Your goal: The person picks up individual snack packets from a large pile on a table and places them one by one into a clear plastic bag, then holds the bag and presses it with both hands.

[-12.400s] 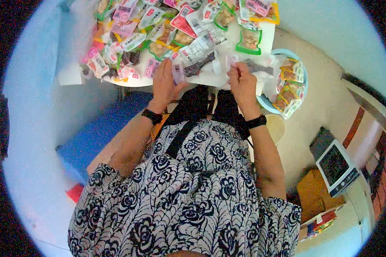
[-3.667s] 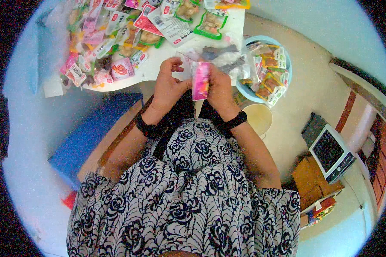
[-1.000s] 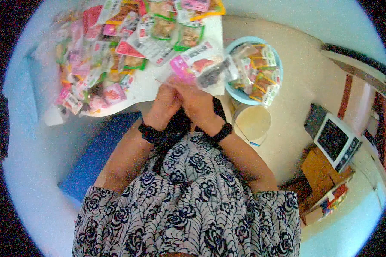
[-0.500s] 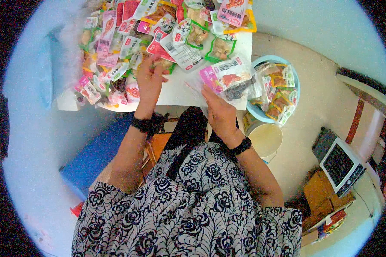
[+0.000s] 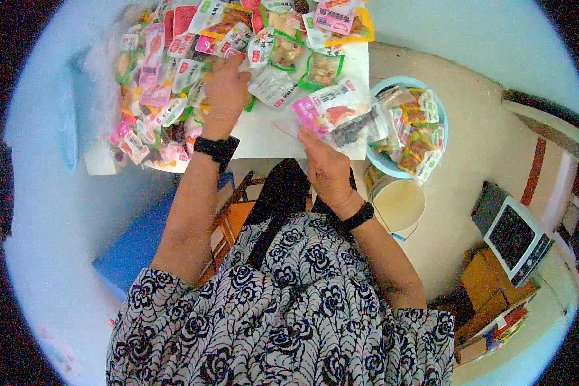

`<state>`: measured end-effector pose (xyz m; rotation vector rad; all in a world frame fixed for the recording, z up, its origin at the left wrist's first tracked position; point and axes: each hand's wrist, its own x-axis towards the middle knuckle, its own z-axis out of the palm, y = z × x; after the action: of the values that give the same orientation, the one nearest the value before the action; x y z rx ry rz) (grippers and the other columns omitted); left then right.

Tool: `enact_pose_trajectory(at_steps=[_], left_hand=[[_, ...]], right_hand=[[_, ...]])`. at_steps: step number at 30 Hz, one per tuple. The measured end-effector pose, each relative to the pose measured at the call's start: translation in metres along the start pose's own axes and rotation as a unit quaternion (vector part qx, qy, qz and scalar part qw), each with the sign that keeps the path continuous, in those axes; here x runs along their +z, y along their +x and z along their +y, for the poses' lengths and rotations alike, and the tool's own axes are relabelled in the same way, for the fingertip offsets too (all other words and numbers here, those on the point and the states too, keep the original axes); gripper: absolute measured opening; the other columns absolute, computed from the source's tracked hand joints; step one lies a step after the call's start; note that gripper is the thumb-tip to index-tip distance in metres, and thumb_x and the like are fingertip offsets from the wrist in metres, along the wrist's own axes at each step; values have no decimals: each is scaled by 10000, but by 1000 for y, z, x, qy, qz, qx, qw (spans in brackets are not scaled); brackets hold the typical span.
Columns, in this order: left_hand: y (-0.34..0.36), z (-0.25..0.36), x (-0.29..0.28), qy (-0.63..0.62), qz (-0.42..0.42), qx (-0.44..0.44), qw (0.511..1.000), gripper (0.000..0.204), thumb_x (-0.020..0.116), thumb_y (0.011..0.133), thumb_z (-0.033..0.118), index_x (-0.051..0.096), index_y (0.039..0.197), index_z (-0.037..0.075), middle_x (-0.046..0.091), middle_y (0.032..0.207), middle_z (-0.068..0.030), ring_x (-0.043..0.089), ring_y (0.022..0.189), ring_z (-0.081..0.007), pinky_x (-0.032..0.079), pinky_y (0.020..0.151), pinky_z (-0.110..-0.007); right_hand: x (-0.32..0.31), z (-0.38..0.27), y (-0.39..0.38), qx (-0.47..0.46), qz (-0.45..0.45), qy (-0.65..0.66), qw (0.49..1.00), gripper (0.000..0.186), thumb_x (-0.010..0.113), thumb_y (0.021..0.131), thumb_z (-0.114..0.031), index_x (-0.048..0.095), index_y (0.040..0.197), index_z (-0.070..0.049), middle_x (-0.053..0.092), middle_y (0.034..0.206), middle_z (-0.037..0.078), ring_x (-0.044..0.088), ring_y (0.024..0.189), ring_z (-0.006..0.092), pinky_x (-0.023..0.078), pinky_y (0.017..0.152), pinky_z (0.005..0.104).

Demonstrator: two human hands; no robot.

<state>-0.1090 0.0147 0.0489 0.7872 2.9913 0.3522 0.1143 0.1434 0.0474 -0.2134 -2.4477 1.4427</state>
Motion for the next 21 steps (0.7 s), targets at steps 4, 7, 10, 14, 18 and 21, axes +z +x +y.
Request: enact_pose_trajectory(at_steps=[4, 7, 10, 14, 18, 21], left_hand=[[-26, -11, -12, -148, 1, -92, 985, 374, 603, 782, 115, 547, 1144, 44, 624, 942, -135, 647, 788, -257, 513, 625, -377], [-51, 12, -57, -455, -72, -267, 846, 232, 574, 780, 25, 580, 1009, 57, 629, 995, -121, 657, 722, -218, 521, 600, -362], [-86, -25, -34, -454, -47, -34, 889, 192, 558, 759, -81, 540, 902, 46, 589, 1132, -133, 637, 874, -204, 523, 731, -326], [-123, -33, -21, -432, 22, -10, 902, 260, 533, 721, -163, 529, 899, 27, 442, 1346, -142, 493, 1135, -181, 429, 895, -282], [-140, -37, 3, -551, 87, -193, 807, 337, 537, 830, -71, 477, 1146, 29, 458, 1311, -143, 505, 1129, -187, 441, 910, -293], [-145, -35, 5, -701, 117, -384, 590, 317, 555, 859, -7, 470, 1164, 21, 519, 1215, -130, 567, 1010, -182, 486, 829, -290]], right_hand=[[-1, 1, 0, 8, 3, 5, 1000, 441, 543, 776, 73, 543, 1194, -70, 581, 1183, 169, 603, 1032, 307, 513, 838, 361], [-2, 2, 0, 12, 5, 3, 1000, 433, 532, 784, 66, 542, 1194, -70, 586, 1167, 173, 611, 1005, 316, 518, 819, 360], [-3, 0, -1, 39, 6, 7, 999, 390, 518, 813, 54, 557, 1184, -58, 608, 1120, 179, 631, 962, 298, 516, 792, 341], [-1, 1, -3, 91, -4, 20, 996, 317, 513, 869, 23, 574, 1176, -31, 639, 1063, 175, 656, 934, 233, 499, 785, 295], [0, -3, 1, 97, -3, 18, 995, 299, 523, 874, 2, 583, 1166, -28, 656, 1028, 160, 665, 883, 217, 501, 761, 290], [1, 0, 0, 78, 10, 9, 997, 298, 527, 876, -3, 584, 1167, -30, 655, 1034, 160, 661, 885, 210, 500, 765, 288]])
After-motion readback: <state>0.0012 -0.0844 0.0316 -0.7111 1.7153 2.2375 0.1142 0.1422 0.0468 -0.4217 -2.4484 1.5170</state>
